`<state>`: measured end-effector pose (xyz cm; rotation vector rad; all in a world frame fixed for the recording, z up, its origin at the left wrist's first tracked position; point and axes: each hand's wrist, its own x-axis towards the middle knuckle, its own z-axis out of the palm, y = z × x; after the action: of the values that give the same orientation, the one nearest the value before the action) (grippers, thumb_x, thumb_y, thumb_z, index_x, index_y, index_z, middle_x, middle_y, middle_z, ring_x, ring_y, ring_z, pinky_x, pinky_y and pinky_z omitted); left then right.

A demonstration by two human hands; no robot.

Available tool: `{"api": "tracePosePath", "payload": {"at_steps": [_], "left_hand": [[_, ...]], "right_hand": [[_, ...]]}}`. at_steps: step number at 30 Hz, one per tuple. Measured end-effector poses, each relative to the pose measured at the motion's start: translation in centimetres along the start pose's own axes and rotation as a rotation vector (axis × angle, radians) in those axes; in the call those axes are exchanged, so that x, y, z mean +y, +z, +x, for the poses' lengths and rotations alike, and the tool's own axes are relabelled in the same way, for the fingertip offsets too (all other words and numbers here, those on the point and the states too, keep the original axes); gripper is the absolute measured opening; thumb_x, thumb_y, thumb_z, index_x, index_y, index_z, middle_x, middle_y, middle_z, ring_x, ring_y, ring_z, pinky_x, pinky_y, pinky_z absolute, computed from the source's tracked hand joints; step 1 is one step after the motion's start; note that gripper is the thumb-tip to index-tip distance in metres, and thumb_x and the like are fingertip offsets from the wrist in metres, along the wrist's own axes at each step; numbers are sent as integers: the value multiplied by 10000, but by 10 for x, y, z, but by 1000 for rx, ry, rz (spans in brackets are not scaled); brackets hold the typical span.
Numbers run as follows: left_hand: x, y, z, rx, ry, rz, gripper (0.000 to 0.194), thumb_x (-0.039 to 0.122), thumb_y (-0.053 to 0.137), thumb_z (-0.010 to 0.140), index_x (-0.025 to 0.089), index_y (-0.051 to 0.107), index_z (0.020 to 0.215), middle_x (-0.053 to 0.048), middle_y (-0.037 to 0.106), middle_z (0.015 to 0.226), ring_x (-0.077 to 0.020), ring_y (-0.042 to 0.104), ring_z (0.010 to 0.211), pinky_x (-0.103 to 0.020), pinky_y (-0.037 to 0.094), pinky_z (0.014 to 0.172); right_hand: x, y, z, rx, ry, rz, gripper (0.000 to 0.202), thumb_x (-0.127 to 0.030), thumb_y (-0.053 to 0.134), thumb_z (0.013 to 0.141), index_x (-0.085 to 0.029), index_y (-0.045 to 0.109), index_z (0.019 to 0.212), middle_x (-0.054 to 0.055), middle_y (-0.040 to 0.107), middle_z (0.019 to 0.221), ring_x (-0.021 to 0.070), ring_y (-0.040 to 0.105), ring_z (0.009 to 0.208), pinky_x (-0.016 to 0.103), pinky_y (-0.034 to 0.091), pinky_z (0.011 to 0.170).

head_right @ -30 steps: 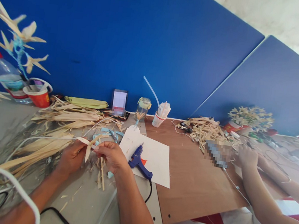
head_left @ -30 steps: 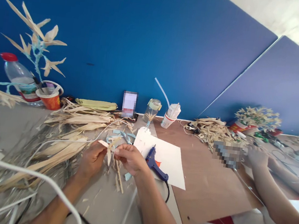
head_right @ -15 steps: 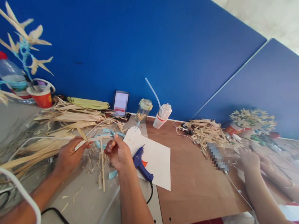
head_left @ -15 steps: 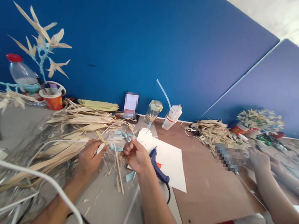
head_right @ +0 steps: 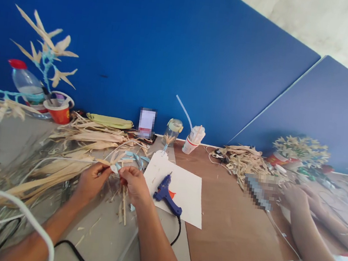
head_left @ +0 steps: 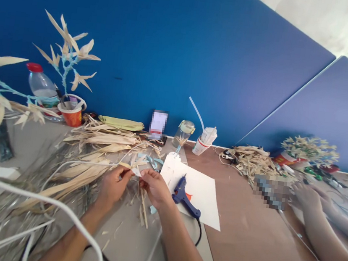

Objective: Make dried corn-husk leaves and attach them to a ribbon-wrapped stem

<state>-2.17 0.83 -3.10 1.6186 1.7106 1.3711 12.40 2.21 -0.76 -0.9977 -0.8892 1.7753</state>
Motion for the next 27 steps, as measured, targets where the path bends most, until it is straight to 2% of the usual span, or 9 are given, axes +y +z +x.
{"api": "tracePosePath", "payload": {"at_steps": [7, 14, 19, 27], "left_hand": [[2, 3, 2, -10, -123, -132, 206, 388, 621, 722, 190, 674, 703, 10, 638, 576, -167, 555, 553, -266, 406, 544], [-4, 4, 6, -40, -207, -259, 239, 398, 593, 766, 176, 639, 691, 6, 632, 582, -131, 478, 478, -250, 376, 482], [-6, 5, 7, -50, -196, -276, 235, 402, 596, 762, 177, 636, 705, -4, 651, 627, -153, 538, 552, -258, 413, 531], [-7, 5, 6, -91, -149, -207, 202, 372, 589, 753, 190, 661, 702, 13, 628, 595, -163, 552, 565, -258, 418, 551]], "right_hand": [[2, 3, 0, 55, -111, -141, 148, -280, 700, 600, -174, 622, 666, -46, 536, 594, 87, 423, 536, 242, 332, 565], [1, 0, 4, 165, -251, -247, 192, -242, 557, 635, -208, 636, 807, -29, 594, 697, 112, 501, 549, 261, 386, 567], [2, -3, 7, 216, -362, -287, 211, -215, 537, 632, -208, 641, 815, -25, 577, 686, 123, 474, 581, 261, 368, 584], [-2, -6, 5, 250, -439, -272, 220, -245, 583, 668, -210, 631, 880, -27, 543, 702, 124, 443, 605, 259, 365, 601]]}}
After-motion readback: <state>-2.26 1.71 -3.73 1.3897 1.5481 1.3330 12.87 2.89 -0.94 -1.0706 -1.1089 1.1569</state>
